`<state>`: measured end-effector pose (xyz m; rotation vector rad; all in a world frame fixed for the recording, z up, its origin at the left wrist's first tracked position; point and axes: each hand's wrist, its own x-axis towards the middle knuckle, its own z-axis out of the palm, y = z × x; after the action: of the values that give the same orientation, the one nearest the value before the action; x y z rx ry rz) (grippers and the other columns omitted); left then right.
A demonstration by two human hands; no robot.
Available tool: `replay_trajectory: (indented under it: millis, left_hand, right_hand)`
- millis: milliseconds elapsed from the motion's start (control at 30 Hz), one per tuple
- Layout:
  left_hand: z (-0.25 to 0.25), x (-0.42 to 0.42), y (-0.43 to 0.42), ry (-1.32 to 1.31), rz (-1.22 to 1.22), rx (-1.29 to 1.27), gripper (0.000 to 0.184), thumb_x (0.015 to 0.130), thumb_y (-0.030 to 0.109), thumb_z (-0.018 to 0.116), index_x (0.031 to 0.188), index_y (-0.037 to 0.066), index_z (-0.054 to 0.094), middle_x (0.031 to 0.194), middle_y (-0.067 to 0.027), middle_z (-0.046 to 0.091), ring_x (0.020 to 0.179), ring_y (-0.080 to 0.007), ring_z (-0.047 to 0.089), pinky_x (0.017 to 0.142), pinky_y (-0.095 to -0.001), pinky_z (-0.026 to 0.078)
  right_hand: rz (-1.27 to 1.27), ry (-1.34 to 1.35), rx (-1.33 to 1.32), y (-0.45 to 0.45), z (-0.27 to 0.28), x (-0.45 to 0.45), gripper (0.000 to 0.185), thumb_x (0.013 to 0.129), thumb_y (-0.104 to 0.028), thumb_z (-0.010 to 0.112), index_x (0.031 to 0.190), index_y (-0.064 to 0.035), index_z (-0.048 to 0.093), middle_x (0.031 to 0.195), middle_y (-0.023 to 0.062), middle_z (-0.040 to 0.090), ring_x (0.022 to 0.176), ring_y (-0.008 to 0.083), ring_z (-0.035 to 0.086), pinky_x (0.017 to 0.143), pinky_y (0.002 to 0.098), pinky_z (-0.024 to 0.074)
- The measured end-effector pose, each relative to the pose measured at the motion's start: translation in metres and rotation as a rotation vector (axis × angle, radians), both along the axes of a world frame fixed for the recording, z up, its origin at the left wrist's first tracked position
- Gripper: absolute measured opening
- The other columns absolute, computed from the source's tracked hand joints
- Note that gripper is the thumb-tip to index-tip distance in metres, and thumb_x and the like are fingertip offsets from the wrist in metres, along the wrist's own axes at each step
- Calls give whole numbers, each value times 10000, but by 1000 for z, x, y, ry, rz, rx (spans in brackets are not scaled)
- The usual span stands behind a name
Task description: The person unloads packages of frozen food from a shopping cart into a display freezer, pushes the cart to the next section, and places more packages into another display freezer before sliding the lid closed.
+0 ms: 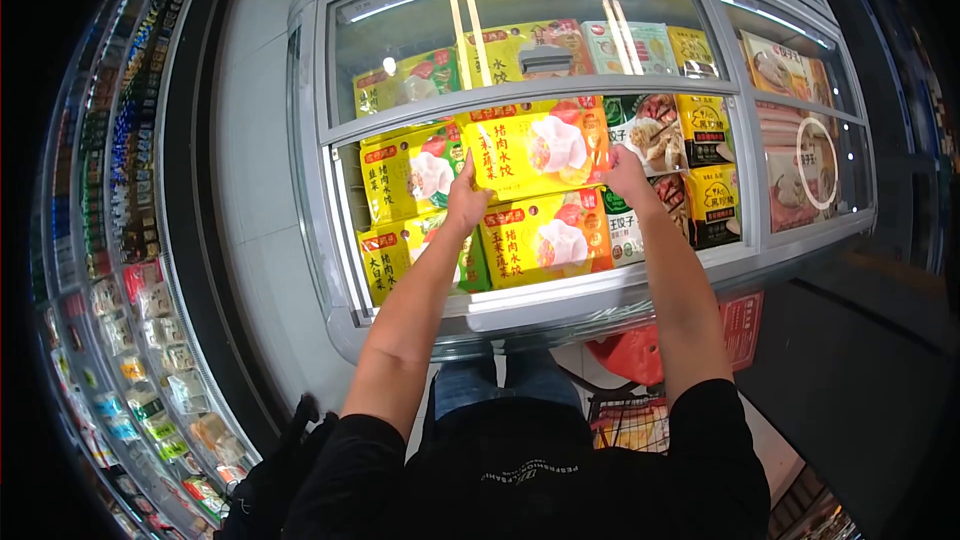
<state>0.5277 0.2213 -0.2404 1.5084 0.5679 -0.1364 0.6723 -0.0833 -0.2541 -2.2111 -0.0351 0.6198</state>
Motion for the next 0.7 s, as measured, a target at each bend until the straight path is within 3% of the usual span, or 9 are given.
replay_trajectory:
  millis: [200, 400, 500, 600, 633, 700]
  left_hand:
    - [-16, -3, -2, 16, 24, 128, 929, 818, -186, 580, 1611, 130, 213, 1462, -139, 553, 1235, -210, 596, 997, -286, 484]
    - [-7, -3, -16, 148, 51, 465, 840, 811, -69, 664, 1564, 113, 337, 1353, -185, 624, 1170, -294, 649, 971, -355, 516]
    - [5, -2, -22, 217, 30, 614, 785, 817, -24, 684, 1533, 89, 385, 1285, -203, 649, 1134, -347, 651, 957, -400, 523]
    - [15, -3, -28, 286, 15, 716, 740, 826, 24, 702, 1507, 67, 415, 1204, -208, 677, 1100, -389, 649, 948, -436, 521]
    - [16, -5, -31, 300, 0, 761, 728, 829, 45, 708, 1499, 59, 422, 1177, -208, 685, 1094, -398, 648, 945, -444, 520]
    - [21, -2, -32, 340, -59, 810, 707, 836, 92, 716, 1482, 38, 434, 1144, -214, 691, 1089, -415, 645, 946, -454, 516]
  right_hand:
    - [58, -118, -61, -5, -20, 0, 427, 676, -29, 879, 825, -39, 479, 755, 51, 536, 689, 160, 506, 624, 334, 466]
    - [64, -219, -211, 3, 2, -8, 430, 688, -135, 899, 863, -25, 523, 753, 125, 600, 707, 303, 590, 695, 409, 507]
    - [117, -195, -350, 11, 9, -11, 454, 729, -188, 879, 1055, -20, 612, 954, 172, 645, 950, 371, 645, 849, 434, 538]
    - [117, -242, -587, 25, 31, -27, 439, 796, -239, 827, 1132, -29, 637, 1151, 194, 613, 1108, 400, 602, 948, 452, 522]
    - [172, -158, -576, 28, 36, -27, 431, 840, -262, 782, 1154, -17, 617, 1291, 220, 545, 1194, 407, 550, 993, 462, 494]
    - [210, -134, -593, 32, 31, -31, 475, 845, -247, 774, 1204, -4, 580, 1282, 227, 549, 1198, 403, 551, 1007, 461, 487]
